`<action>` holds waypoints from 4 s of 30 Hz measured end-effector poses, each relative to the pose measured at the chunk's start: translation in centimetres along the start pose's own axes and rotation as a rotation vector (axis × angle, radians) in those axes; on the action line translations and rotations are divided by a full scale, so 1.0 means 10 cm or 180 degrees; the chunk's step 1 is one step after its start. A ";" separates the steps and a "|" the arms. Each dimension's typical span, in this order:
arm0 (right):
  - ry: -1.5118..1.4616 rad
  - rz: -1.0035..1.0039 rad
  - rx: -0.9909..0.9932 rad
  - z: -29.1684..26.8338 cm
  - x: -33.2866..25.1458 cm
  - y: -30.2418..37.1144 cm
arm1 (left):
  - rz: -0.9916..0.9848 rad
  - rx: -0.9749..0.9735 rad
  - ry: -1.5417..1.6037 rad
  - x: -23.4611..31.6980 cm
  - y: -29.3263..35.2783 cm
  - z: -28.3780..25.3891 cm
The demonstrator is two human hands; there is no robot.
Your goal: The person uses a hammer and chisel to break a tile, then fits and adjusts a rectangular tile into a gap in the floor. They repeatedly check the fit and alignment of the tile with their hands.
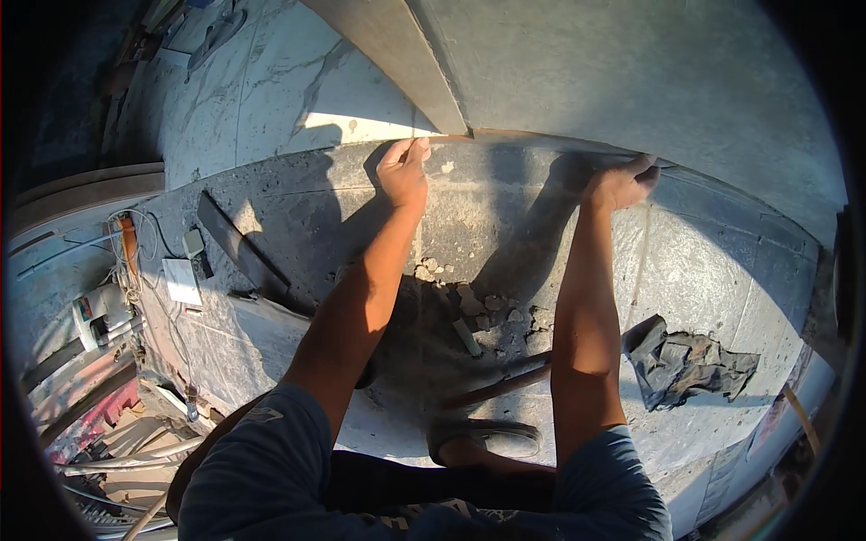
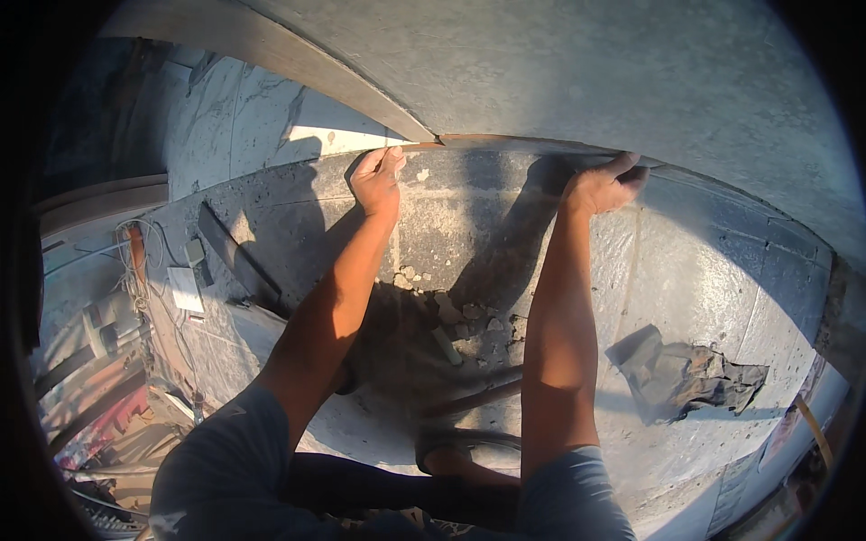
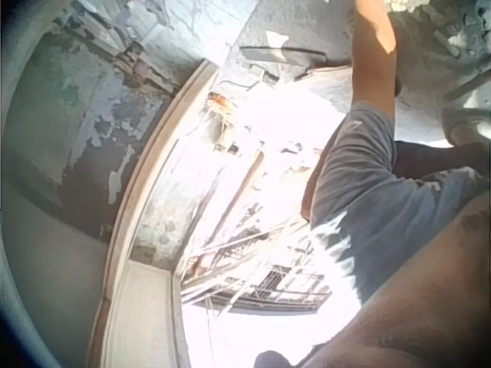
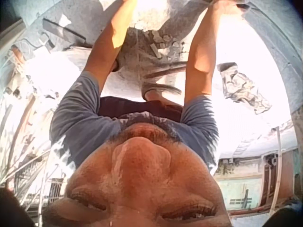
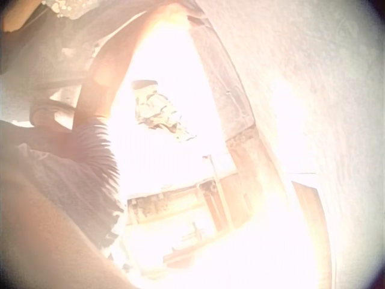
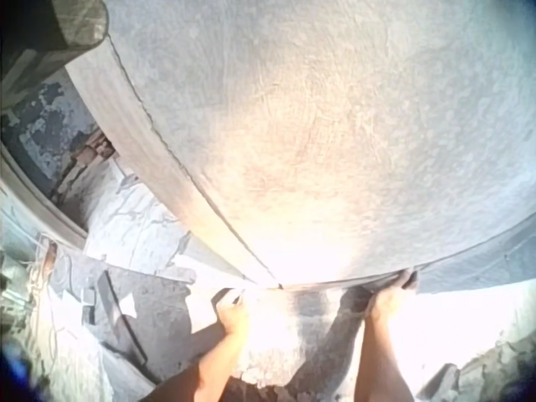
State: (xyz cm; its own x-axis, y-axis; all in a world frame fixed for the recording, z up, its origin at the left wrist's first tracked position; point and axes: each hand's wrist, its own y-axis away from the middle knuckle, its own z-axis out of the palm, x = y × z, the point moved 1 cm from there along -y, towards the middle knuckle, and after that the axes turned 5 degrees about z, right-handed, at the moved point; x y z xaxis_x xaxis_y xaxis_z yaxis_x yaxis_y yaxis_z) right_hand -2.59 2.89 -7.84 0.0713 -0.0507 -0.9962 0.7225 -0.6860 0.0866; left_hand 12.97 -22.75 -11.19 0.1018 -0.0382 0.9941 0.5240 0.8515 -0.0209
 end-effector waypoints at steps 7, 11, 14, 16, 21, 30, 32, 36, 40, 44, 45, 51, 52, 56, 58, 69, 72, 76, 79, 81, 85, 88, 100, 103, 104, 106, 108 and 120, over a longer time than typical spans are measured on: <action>0.0051 -0.0003 0.0032 0.01 0.03 -0.01 | 0.0178 -0.0079 -0.0077 0.01 -0.02 -0.01; 0.0019 -0.0012 0.0015 0.00 0.01 -0.01 | 0.0233 -0.0030 -0.0159 0.00 0.02 0.02; -0.0041 -0.0059 -0.0046 0.01 0.03 -0.02 | 0.0098 0.0031 -0.0010 -0.02 0.02 0.02; 0.0005 -0.0050 -0.0028 0.01 0.04 -0.01 | 0.0027 0.0066 0.0073 -0.02 0.02 0.03; 0.0154 -0.0056 -0.0019 -0.01 0.07 -0.06 | 0.0098 0.0032 0.0150 -0.04 0.01 0.04; 0.0268 0.0081 -0.0068 0.01 0.02 -0.01 | 0.0273 -0.0136 0.0073 -0.09 -0.01 -0.03; 0.0150 0.0037 -0.0106 0.02 0.03 -0.02 | 0.0195 -0.0120 0.0071 -0.12 -0.04 -0.04; 0.0370 0.0011 -0.0115 -0.02 0.12 -0.06 | 0.0185 -0.0161 0.0089 -0.12 -0.06 -0.04; 0.0529 0.0029 -0.0173 -0.01 0.04 0.00 | 0.0113 -0.0098 -0.0002 -0.10 -0.03 -0.06; 0.0660 -0.0081 -0.0109 -0.05 0.09 -0.06 | 0.0158 -0.0140 -0.0042 -0.13 -0.02 -0.03; 0.0646 -0.0100 -0.0097 -0.04 0.09 -0.05 | 0.0149 -0.0143 -0.0027 -0.13 -0.02 -0.05; 0.0240 -0.0167 0.0045 0.03 0.13 -0.01 | 0.0227 -0.0247 -0.0053 -0.15 -0.05 -0.08; 0.0268 -0.0205 0.0074 0.02 0.16 -0.03 | 0.0215 -0.0247 -0.0086 -0.15 -0.05 -0.06; 0.0275 -0.0307 -0.0028 -0.01 0.18 0.00 | 0.0141 -0.0197 -0.0052 -0.19 -0.08 -0.08; 0.0364 -0.0426 -0.0051 -0.04 0.16 0.03 | 0.0096 -0.0161 -0.0100 -0.21 -0.08 -0.09; 0.0781 -0.0715 -0.0171 -0.02 0.04 0.07 | 0.0059 -0.0180 -0.0017 -0.22 -0.12 -0.10; 0.0924 -0.0847 -0.0156 -0.02 0.04 0.06 | 0.0071 -0.0155 -0.0111 -0.18 -0.08 -0.05; 0.1019 -0.0913 -0.0223 -0.01 0.03 0.10 | 0.0264 -0.0249 -0.0302 -0.12 -0.06 -0.06; 0.1053 -0.0969 -0.0265 0.01 0.05 0.10 | 0.0234 -0.0215 -0.0227 -0.13 -0.07 -0.06; 0.1030 -0.1040 -0.0280 0.01 0.07 0.08 | 0.0219 -0.0190 -0.0209 -0.14 -0.06 -0.06; 0.1045 -0.1068 -0.0255 0.01 0.10 0.06 | 0.0260 -0.0212 -0.0188 -0.16 -0.05 -0.06; 0.1048 -0.1048 -0.0260 0.00 0.08 0.07 | 0.0323 -0.0270 -0.0198 -0.19 -0.08 -0.09; 0.0944 -0.1031 -0.0312 -0.01 0.12 0.08 | 0.0462 -0.0500 -0.0425 -0.18 -0.14 -0.15; 0.1173 -0.0883 -0.0290 -0.08 0.03 -0.03 | 0.0220 -0.0718 -0.0716 -0.16 -0.28 -0.17; 0.1191 -0.0917 -0.0360 -0.14 0.06 0.04 | 0.0321 -0.0678 -0.1093 -0.22 -0.32 -0.28; 0.1259 -0.1134 -0.0448 -0.20 0.05 0.02 | 0.0488 -0.0479 -0.1327 -0.26 -0.27 -0.23; 0.1443 -0.1150 -0.0501 -0.27 0.07 0.02 | 0.0235 -0.0437 -0.0886 -0.23 -0.18 -0.09; 0.1025 -0.1653 -0.0349 -0.08 0.20 0.16 | 0.0611 -0.0878 -0.0523 -0.23 -0.27 -0.28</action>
State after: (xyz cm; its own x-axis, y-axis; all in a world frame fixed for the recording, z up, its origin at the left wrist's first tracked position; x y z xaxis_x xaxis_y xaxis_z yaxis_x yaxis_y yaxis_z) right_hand -0.79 2.27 -9.70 -0.1169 0.5031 -0.8563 0.7838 -0.4828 -0.3906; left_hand 13.74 -26.42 -13.74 0.0949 0.2120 0.9727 0.7189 0.6612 -0.2143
